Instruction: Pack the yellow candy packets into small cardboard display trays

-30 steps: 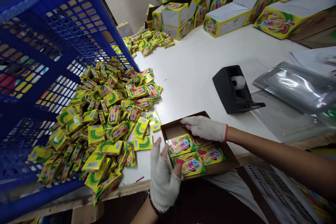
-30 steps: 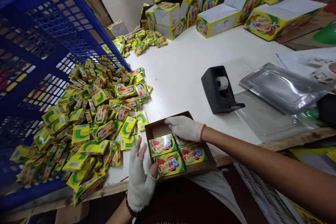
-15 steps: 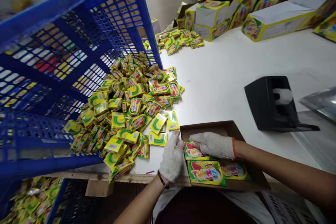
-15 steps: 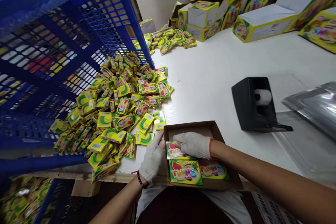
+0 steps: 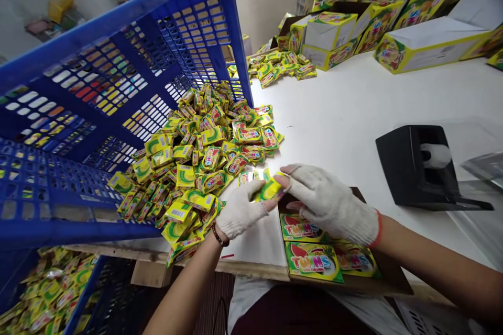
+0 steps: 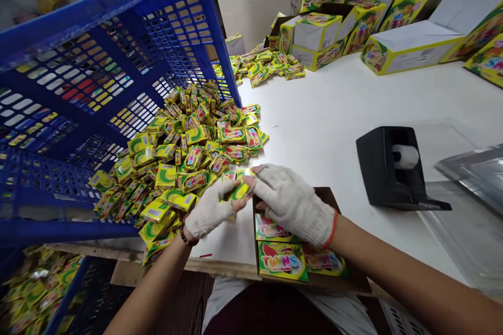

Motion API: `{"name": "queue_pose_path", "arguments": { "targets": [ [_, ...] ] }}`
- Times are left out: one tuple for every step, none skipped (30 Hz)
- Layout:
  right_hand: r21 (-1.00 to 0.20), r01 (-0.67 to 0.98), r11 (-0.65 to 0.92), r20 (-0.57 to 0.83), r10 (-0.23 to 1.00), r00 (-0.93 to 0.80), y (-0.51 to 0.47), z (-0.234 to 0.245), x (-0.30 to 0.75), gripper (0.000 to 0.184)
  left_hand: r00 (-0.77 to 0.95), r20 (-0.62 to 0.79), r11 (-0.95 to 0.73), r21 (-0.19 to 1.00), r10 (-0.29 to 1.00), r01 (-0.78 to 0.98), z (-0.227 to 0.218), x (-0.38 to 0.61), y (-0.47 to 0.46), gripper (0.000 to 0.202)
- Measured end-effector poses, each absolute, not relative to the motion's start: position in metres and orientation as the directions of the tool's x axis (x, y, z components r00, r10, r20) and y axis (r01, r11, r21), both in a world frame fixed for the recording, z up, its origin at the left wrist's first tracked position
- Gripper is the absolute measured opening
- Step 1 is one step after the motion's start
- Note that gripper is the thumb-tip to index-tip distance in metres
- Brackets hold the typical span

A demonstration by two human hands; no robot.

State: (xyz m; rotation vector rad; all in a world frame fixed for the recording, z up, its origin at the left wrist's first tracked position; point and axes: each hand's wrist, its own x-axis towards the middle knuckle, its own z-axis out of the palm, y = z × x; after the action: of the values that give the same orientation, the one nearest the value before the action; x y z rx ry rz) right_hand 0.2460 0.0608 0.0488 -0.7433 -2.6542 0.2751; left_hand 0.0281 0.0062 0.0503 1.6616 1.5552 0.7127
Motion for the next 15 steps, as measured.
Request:
{"name": "queue_pose_path", "arguments": {
  "targets": [
    [-0.25, 0.435, 0.865, 0.271, 0.494, -0.826, 0.064, 0.054, 0.241, 0.027, 0.168, -0.092, -0.017, 0.831, 0.981, 0.556, 0.056, 0.03, 0.006, 0.046],
    [-0.246, 0.434, 0.867, 0.219, 0.486, -0.846, 0.066, 0.057, 0.237, 0.022, 0.191, -0.11, -0.021, 0.816, 0.975, 0.577, 0.06, 0.029, 0.007, 0.045],
    [-0.268, 0.463, 0.845, 0.161, 0.514, -0.843, 0.069, 0.059, 0.235, 0.02, 0.178, -0.144, -0.009, 0.753, 0.973, 0.658, 0.061, 0.026, 0.007, 0.044],
    [-0.319, 0.52, 0.793, 0.108, 0.575, -0.811, 0.071, 0.06, 0.235, 0.019, 0.134, -0.183, 0.013, 0.636, 0.974, 0.772, 0.059, 0.021, 0.006, 0.039],
    [-0.393, 0.582, 0.712, 0.066, 0.653, -0.754, 0.072, 0.059, 0.236, 0.021, 0.079, -0.217, 0.037, 0.484, 0.973, 0.874, 0.055, 0.015, 0.003, 0.029],
    [-0.484, 0.626, 0.611, 0.033, 0.728, -0.685, 0.073, 0.058, 0.239, 0.023, 0.035, -0.243, 0.051, 0.336, 0.969, 0.94, 0.049, 0.008, 0.0, 0.019],
    [-0.579, 0.639, 0.506, 0.005, 0.786, -0.619, 0.074, 0.057, 0.242, 0.025, 0.007, -0.258, 0.054, 0.228, 0.966, 0.972, 0.041, 0.002, -0.004, 0.017],
    [-0.666, 0.622, 0.412, -0.023, 0.822, -0.569, 0.074, 0.056, 0.246, 0.025, -0.003, -0.264, 0.051, 0.175, 0.965, 0.983, 0.033, -0.003, -0.008, 0.024],
    [-0.733, 0.589, 0.339, -0.046, 0.84, -0.541, 0.073, 0.055, 0.249, 0.025, -0.001, -0.261, 0.046, 0.169, 0.965, 0.985, 0.026, -0.008, -0.013, 0.029],
    [-0.779, 0.555, 0.29, -0.065, 0.845, -0.532, 0.073, 0.055, 0.251, 0.024, 0.006, -0.255, 0.043, 0.187, 0.967, 0.981, 0.019, -0.011, -0.017, 0.031],
    [-0.809, 0.529, 0.257, -0.082, 0.841, -0.535, 0.071, 0.055, 0.252, 0.023, 0.009, -0.249, 0.043, 0.204, 0.969, 0.978, 0.015, -0.014, -0.021, 0.031],
    [-0.83, 0.509, 0.227, -0.101, 0.837, -0.538, 0.07, 0.055, 0.253, 0.023, 0.009, -0.244, 0.047, 0.224, 0.97, 0.973, 0.013, -0.015, -0.023, 0.032],
    [-0.85, 0.491, 0.192, -0.123, 0.834, -0.538, 0.068, 0.056, 0.251, 0.023, 0.006, -0.238, 0.053, 0.24, 0.971, 0.969, 0.013, -0.016, -0.024, 0.035],
    [-0.869, 0.47, 0.153, -0.141, 0.834, -0.533, 0.067, 0.056, 0.249, 0.025, 0.001, -0.223, 0.062, 0.277, 0.975, 0.959, 0.015, -0.015, -0.024, 0.038],
    [-0.885, 0.447, 0.127, -0.149, 0.834, -0.532, 0.065, 0.056, 0.245, 0.029, -0.005, -0.191, 0.074, 0.353, 0.982, 0.933, 0.019, -0.013, -0.023, 0.039]
  ]
}}
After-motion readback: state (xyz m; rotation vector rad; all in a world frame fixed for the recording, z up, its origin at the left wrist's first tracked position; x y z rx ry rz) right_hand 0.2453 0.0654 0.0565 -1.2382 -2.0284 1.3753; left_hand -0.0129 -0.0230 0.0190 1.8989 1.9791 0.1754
